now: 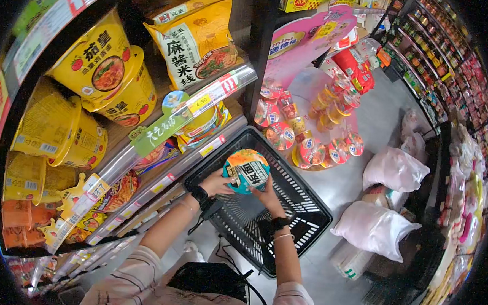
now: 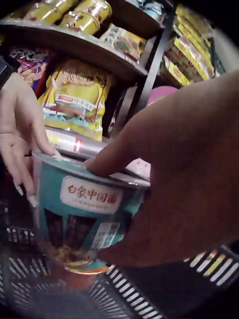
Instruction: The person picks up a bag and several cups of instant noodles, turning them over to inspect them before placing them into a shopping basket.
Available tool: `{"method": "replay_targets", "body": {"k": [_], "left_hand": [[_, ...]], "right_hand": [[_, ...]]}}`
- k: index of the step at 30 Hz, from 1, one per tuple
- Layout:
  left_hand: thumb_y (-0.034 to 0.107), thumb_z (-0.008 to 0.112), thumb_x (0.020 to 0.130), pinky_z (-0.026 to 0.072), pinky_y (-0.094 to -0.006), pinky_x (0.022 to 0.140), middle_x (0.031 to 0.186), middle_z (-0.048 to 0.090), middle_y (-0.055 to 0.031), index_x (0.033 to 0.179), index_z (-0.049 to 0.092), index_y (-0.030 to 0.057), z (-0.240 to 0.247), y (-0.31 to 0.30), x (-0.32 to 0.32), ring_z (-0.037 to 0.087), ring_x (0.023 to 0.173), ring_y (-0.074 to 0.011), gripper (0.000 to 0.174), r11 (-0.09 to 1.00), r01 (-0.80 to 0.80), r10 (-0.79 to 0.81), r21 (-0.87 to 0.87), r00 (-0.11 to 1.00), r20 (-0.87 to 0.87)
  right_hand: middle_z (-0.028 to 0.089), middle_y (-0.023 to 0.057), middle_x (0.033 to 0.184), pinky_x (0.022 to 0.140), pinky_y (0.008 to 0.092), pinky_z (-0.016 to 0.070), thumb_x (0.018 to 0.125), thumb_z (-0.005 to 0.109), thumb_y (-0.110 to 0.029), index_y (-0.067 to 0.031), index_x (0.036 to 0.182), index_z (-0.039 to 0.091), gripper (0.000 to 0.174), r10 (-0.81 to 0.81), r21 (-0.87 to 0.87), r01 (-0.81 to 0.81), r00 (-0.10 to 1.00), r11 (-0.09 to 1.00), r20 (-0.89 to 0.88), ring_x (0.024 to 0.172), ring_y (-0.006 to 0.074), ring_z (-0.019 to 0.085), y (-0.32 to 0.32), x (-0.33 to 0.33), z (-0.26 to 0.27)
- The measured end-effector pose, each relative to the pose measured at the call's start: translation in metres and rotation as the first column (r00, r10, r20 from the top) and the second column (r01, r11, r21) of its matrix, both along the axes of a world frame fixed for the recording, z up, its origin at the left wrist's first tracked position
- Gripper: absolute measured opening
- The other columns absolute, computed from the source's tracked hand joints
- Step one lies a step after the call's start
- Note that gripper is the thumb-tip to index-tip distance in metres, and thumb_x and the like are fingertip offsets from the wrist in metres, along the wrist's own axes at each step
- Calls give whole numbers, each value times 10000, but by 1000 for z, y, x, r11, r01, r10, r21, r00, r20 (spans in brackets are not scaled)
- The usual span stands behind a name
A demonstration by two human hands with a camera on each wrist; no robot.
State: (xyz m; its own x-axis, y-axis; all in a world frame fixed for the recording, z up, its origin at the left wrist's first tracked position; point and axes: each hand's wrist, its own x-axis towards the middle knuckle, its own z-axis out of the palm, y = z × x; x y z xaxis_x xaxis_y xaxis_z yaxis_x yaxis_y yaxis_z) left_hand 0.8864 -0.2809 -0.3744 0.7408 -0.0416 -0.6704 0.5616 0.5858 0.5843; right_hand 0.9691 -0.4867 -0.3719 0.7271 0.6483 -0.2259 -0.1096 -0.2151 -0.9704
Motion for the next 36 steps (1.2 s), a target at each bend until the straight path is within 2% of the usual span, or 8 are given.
{"method": "replay_targets", "body": {"k": [5, 12, 15, 19, 25, 29, 30, 36], "left_hand": [[68, 575, 826, 413, -405, 887, 1151, 507, -51, 1346, 265, 200, -23, -8, 3, 518, 1037, -216, 620, 985, -169, 171, -20, 979, 113], [136, 518, 870, 405, -307, 904, 1188, 510, -131, 1302, 346, 26, 40, -14, -31, 500, 1082, -195, 477, 856, -132, -47, 499, 943, 331], [160, 482, 903, 430, -316, 903, 1150, 537, -137, 1279, 382, 33, 93, -1, -97, 537, 1050, -212, 409, 986, -155, 107, 68, 882, 460], [161, 438, 925, 442, -333, 907, 1124, 555, -128, 1228, 440, 34, 106, 11, -222, 551, 1037, -215, 329, 926, -328, 181, 187, 821, 542], [184, 495, 894, 460, -320, 860, 1000, 601, -99, 1110, 517, 29, 114, -5, -458, 584, 938, -191, 267, 345, -850, 705, 398, 515, 488], [171, 497, 874, 465, -317, 838, 951, 606, -88, 1070, 536, 26, 121, -72, -592, 590, 884, -177, 246, -95, -896, 852, 434, 152, 502], [166, 491, 872, 466, -313, 830, 943, 607, -88, 1062, 535, 27, 116, -90, -621, 591, 878, -175, 240, -158, -882, 870, 444, 89, 485], [142, 464, 861, 472, -296, 767, 905, 612, -84, 1026, 524, 36, 98, -193, -732, 599, 842, -179, 204, -417, -812, 882, 408, -254, 397]], "right_hand": [[441, 52, 1189, 613, 195, 433, 785, 653, -75, -107, 1378, 97, 813, -154, 203, 174, 982, 964, -108, 931, 106, 489, 15, -6, -52], [575, 132, 862, 537, 290, 447, 787, 637, -377, -71, 1383, 125, 843, -151, -412, 273, 941, 869, 304, 640, 176, 521, -18, 1, -108], [614, 217, 842, 647, 356, 487, 794, 606, -356, -10, 1168, 465, 529, 183, -614, 172, 863, 770, 471, 768, 274, 634, -33, -7, -17], [605, 98, 666, 451, 272, 449, 836, 572, -271, -20, 1056, 550, 335, 69, -492, -1, 990, 871, 120, 536, 147, 587, -16, -47, 99], [586, 92, 608, 459, 301, 432, 866, 520, -266, -9, 1028, 547, 305, 288, -389, -140, 890, 910, 354, 506, 172, 583, 13, -139, 177], [601, 89, 651, 465, 250, 440, 858, 534, -180, -35, 1037, 566, 232, 453, -353, -284, 582, 891, 676, 519, 136, 579, 39, -225, 215], [596, 79, 660, 483, 238, 436, 846, 544, -131, -47, 1043, 565, 214, 465, -332, -335, 738, 882, 489, 528, 124, 568, 45, -227, 183], [600, 62, 711, 516, 228, 460, 830, 562, -65, -41, 1041, 558, 212, 640, -123, -648, 671, 752, 375, 586, 101, 573, 71, -349, 179]]}}
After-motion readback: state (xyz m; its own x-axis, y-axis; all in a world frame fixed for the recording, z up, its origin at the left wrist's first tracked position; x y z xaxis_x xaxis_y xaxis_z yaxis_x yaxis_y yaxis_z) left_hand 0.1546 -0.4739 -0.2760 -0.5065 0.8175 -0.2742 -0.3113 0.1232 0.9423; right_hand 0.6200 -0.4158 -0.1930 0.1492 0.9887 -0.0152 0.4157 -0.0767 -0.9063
